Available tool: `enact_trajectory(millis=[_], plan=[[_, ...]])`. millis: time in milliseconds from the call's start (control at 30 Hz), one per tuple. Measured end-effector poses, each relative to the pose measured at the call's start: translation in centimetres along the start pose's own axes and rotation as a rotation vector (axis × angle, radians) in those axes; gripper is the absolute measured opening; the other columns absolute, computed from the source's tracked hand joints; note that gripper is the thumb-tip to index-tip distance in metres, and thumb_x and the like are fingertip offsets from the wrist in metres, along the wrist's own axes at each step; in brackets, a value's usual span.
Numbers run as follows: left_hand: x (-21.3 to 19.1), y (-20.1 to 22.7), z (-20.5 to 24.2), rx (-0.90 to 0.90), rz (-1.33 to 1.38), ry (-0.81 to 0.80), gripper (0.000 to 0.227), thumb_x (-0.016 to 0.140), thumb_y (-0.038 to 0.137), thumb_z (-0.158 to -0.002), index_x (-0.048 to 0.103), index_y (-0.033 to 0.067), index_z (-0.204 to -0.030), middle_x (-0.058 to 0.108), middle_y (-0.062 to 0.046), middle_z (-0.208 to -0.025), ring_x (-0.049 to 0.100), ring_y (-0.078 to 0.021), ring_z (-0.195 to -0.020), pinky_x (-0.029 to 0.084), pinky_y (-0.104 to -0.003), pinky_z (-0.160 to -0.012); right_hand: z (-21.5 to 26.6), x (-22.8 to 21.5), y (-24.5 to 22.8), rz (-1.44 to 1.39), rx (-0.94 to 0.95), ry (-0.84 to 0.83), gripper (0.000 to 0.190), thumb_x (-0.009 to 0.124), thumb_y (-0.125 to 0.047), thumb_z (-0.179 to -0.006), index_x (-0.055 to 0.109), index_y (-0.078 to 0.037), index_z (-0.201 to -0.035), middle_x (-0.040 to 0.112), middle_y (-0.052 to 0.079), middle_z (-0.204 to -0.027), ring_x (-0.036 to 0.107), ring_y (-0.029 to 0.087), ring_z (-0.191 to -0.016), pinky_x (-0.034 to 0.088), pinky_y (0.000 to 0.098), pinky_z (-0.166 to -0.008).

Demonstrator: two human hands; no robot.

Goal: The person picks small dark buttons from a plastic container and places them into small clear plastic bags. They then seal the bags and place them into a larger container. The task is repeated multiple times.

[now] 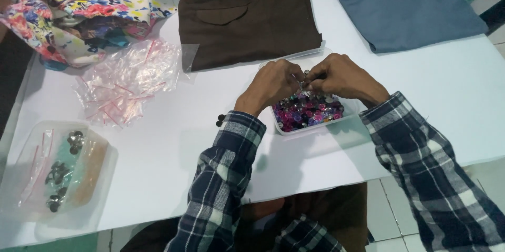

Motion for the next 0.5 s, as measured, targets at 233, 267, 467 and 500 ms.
enact_trajectory(millis=[233, 267, 467, 500], plan=[[-0.4, -0.3, -0.1, 0.010, 0.074, 0.009, 0.021, 0.068, 0.009, -0.084, 0.078, 0.0170, -0.100, 0.079, -0.011, -0.089, 0.074, -0.0342, -0.096, 0.054, -0.049, -0.097, -0.5, 0.0, 1.0, -0.080, -0.005, 0.000, 0.022, 0.071, -0.008, -0.087, 0.082, -0.006, -0.106, 0.078, 0.022, -0.083, 0.075, 0.031, -0.076, 0.058, 0.0423, -0.076], [-0.6, 0.1, 0.0, 0.004, 0.111, -0.011, 0.022, 0.068, 0.011, -0.083, 0.078, 0.0174, -0.101, 0.079, -0.011, -0.089, 0.074, -0.0339, -0.096, 0.053, -0.050, -0.097, -0.5, -0.1, 0.9, -0.091, -0.010, 0.014, 0.022, 0.071, -0.006, -0.088, 0.081, -0.004, -0.106, 0.078, 0.022, -0.082, 0.075, 0.031, -0.074, 0.058, 0.0425, -0.075], [-0.9, 0.3, 0.6, -0.008, 0.238, -0.002, 0.022, 0.070, 0.015, -0.081, 0.078, 0.0191, -0.102, 0.080, -0.008, -0.087, 0.075, -0.0310, -0.094, 0.052, -0.047, -0.096, -0.4, -0.2, 0.9, -0.145, 0.027, 0.014, 0.022, 0.070, -0.003, -0.088, 0.080, 0.000, -0.107, 0.077, 0.023, -0.082, 0.076, 0.030, -0.074, 0.060, 0.0405, -0.074], [-0.9, 0.3, 0.6, 0.006, 0.237, 0.024, 0.020, 0.070, 0.014, -0.082, 0.079, 0.0193, -0.099, 0.080, -0.008, -0.086, 0.075, -0.0320, -0.094, 0.052, -0.047, -0.094, -0.3, -0.2, 0.8, -0.162, 0.025, 0.009, 0.022, 0.070, -0.002, -0.087, 0.080, 0.000, -0.107, 0.078, 0.024, -0.083, 0.077, 0.031, -0.075, 0.061, 0.0414, -0.075]])
Point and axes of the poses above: each hand's wrist, its own z-axis away from the middle knuckle, its own x-axis out of the palm, y = z × x, the point moved 4 cm from there along -z, towards the middle knuckle
